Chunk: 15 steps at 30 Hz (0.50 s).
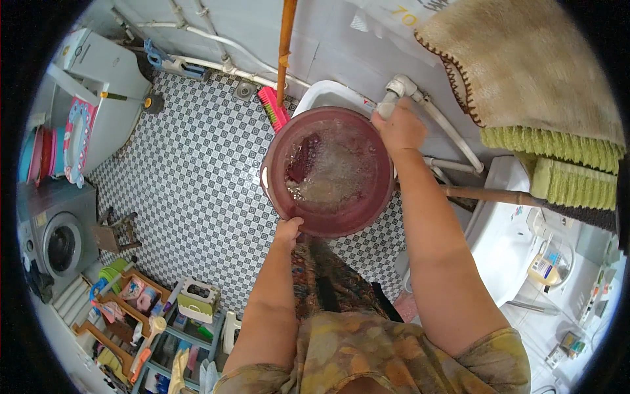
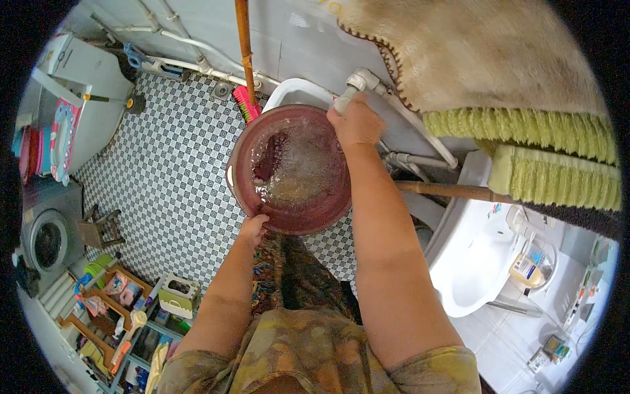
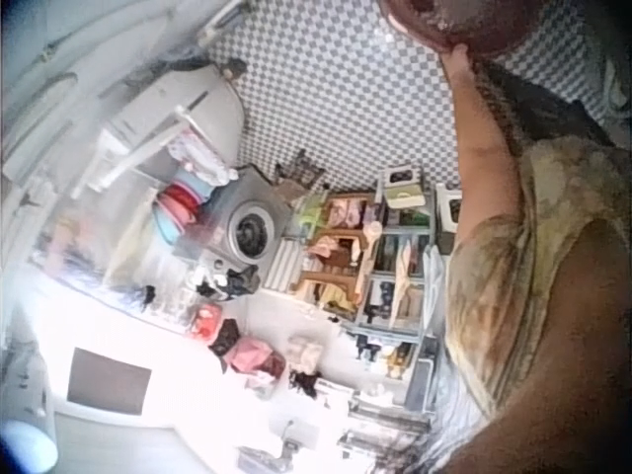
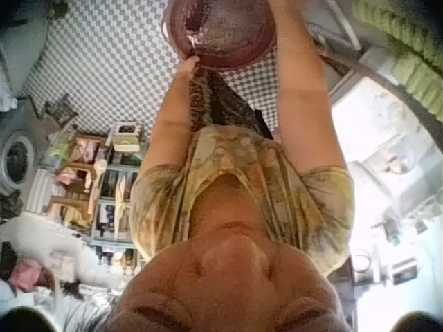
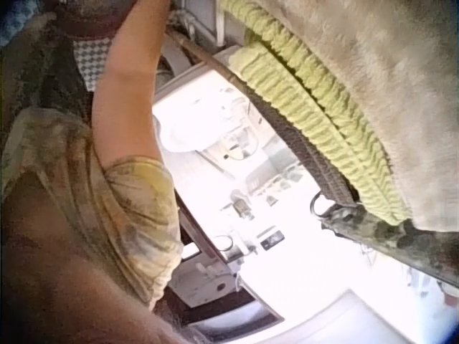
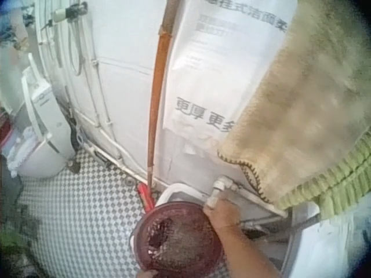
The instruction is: The person washes a dark red cloth in a basin of soapy water, scrubs it by hand, and rinses it under a running tap before carrying the basin into another room to adjust a floor fan.
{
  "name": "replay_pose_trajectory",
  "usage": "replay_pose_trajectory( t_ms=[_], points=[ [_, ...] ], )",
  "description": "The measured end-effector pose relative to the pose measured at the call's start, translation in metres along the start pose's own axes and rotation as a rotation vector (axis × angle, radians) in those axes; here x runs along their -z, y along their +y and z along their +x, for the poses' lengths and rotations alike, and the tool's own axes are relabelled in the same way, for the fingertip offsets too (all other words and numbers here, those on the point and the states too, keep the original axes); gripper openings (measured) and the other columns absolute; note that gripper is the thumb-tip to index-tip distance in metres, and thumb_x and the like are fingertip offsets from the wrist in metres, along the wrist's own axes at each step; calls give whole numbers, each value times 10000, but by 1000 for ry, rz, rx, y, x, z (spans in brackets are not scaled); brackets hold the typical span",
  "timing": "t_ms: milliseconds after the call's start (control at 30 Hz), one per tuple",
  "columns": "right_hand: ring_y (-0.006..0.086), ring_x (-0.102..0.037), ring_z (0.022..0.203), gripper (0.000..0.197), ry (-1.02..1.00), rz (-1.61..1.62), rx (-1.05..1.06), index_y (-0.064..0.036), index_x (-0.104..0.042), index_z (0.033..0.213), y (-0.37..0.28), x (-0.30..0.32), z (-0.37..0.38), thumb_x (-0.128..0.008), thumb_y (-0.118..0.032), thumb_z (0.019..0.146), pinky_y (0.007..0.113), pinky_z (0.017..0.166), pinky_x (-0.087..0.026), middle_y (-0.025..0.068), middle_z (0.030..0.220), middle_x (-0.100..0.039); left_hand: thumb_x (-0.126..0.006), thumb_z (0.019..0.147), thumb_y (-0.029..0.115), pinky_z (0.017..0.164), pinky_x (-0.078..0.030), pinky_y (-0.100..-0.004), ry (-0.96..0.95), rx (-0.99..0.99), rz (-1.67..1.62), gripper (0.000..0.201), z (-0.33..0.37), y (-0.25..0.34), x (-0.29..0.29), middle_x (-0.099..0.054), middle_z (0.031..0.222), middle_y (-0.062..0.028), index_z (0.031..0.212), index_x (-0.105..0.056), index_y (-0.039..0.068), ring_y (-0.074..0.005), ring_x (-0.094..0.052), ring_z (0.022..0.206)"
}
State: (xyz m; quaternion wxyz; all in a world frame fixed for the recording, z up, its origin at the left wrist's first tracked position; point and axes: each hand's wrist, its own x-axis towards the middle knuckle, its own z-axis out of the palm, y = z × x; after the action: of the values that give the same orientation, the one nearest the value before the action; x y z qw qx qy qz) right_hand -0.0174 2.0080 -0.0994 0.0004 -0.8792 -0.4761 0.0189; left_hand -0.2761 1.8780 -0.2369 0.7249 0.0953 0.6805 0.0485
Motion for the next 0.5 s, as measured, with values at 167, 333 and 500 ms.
replay_pose_trajectory(
  t_ms=[167, 333, 500],
  points=[
    [267, -598, 632, 484, 55, 18, 14, -25, -444, 938, 2, -7, -1, -580, -408, 676, 381, 584, -448, 99, 665, -606, -560, 676, 83, 529, -381, -262, 11, -129, -105, 293, 16, -19, 3, -549, 801, -41, 959, -519, 19, -141, -481, 624],
    [289, -589, 674, 500, -27, 427, -51, -45, -445, 1024, 23, -17, -21, -569, -407, 702, 393, 673, -436, 109, 718, -605, -556, 713, 84, 625, -396, -320, -35, -67, -52, 327, 15, -18, 9, -534, 936, -54, 1029, -479, 47, -189, -491, 773],
    [259, -523, 903, 449, 90, 497, -325, -29, -452, 1106, 98, -123, -66, -565, -299, 765, 354, 748, -427, 142, 1019, -526, -555, 708, 65, 636, -385, -318, -119, -93, -153, 353, 30, -28, 16, -529, 940, -53, 1048, -461, 45, -191, -494, 778]
  ],
)
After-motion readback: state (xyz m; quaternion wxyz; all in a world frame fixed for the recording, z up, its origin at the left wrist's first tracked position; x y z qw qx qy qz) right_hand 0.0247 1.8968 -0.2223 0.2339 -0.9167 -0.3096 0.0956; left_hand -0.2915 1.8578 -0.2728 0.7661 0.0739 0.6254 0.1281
